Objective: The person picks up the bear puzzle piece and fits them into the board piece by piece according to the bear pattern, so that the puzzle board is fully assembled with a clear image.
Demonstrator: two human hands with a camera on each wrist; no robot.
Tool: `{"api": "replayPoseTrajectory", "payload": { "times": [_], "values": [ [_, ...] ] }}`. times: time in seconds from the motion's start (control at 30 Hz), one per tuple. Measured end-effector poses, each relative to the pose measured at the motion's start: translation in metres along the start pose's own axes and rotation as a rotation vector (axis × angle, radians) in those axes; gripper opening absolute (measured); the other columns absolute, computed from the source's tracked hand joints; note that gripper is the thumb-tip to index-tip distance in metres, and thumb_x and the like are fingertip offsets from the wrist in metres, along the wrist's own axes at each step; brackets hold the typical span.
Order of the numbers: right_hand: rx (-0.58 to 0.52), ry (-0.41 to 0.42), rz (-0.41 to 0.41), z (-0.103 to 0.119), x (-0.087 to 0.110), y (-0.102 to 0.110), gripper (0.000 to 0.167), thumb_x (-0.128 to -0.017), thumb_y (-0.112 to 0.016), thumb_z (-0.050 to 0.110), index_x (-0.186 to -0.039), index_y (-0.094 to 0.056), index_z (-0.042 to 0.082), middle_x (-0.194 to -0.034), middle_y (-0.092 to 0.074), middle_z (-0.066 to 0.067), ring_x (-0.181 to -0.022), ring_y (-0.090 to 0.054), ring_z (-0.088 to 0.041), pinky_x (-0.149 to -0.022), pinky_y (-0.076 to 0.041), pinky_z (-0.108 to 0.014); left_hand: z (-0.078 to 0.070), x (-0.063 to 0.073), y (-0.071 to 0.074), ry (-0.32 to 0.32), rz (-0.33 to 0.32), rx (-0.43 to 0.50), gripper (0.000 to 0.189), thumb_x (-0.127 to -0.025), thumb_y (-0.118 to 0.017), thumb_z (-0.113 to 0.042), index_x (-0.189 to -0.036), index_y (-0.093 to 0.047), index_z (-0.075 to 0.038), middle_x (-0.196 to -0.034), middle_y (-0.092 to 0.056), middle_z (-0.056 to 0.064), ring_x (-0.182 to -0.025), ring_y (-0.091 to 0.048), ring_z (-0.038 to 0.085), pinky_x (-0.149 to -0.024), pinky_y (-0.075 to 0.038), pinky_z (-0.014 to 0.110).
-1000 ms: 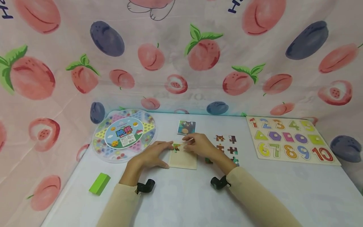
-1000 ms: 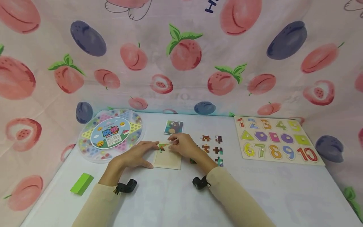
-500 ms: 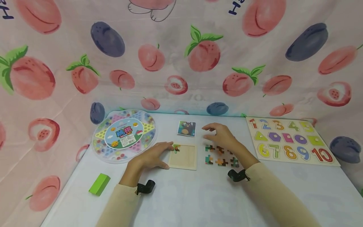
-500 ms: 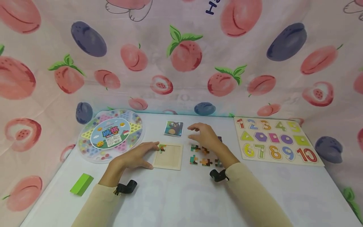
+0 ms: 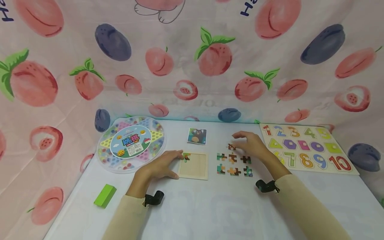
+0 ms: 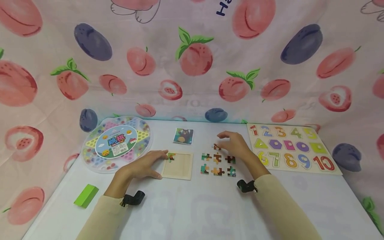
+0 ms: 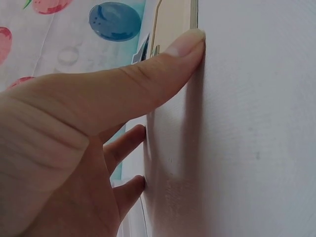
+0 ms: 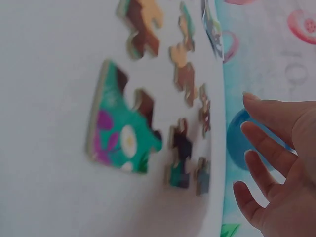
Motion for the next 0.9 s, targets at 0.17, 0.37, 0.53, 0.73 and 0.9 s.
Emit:
{"api": "replayPoseTrajectory", "payload": {
  "times": [0.17,0.37,0.53,0.73,0.9],
  "values": [
    [0.010,-0.028,0.009,-0.015,0.001,-0.006,0.039,-0.097,-0.069,0.022,-0.134,-0.064,0.011,-0.144,-0.061,-0.016,-0.138,-0.053,-0.041,-0.109,-0.049,-0.059,0.002,0.001,-0.001,-0.006,0.001,0.003,0.068,-0.077,-0.087,-0.013,-0.138,-0.057,-0.012,-0.167,-0.037,0.005,-0.157,-0.027,0.033,-0.130,-0.022,0.053],
    [0.004,-0.027,0.024,-0.026,0.002,-0.013,0.036,-0.095,-0.072,0.021,-0.129,-0.067,0.011,-0.141,-0.063,-0.017,-0.134,-0.056,-0.044,-0.108,-0.049,-0.059,0.003,0.000,-0.003,-0.018,0.003,0.014,0.067,-0.078,-0.087,-0.014,-0.138,-0.057,-0.012,-0.167,-0.037,0.006,-0.157,-0.027,0.033,-0.130,-0.022,0.053],
    [0.012,-0.016,0.012,-0.028,0.001,-0.016,0.036,-0.092,-0.075,0.022,-0.127,-0.070,0.012,-0.139,-0.064,-0.017,-0.135,-0.055,-0.042,-0.109,-0.046,-0.059,0.004,0.000,-0.003,-0.008,0.003,0.017,0.066,-0.078,-0.087,-0.014,-0.137,-0.057,-0.013,-0.167,-0.037,0.005,-0.158,-0.026,0.032,-0.130,-0.021,0.053],
    [0.015,-0.028,-0.012,-0.030,-0.003,-0.016,0.035,-0.091,-0.077,0.021,-0.125,-0.071,0.013,-0.138,-0.066,-0.017,-0.134,-0.055,-0.040,-0.110,-0.046,-0.058,0.002,0.000,-0.001,-0.010,0.001,-0.002,0.068,-0.078,-0.087,-0.014,-0.139,-0.057,-0.011,-0.167,-0.037,0.006,-0.157,-0.026,0.033,-0.130,-0.022,0.052],
    [0.007,-0.037,-0.010,-0.031,-0.003,-0.017,0.034,-0.091,-0.077,0.019,-0.124,-0.072,0.014,-0.137,-0.067,-0.016,-0.134,-0.055,-0.040,-0.109,-0.047,-0.058,0.003,0.001,-0.002,-0.014,0.002,0.001,0.067,-0.079,-0.086,-0.014,-0.139,-0.056,-0.012,-0.167,-0.037,0.006,-0.158,-0.026,0.033,-0.130,-0.021,0.052]
  ]
}}
Point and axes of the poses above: each hand's wrist, its own x-axis away from the middle knuckle, its own y-axis out of the back of the hand, z = x × y, the point moved 10 cm from there along -x, towards the middle knuckle
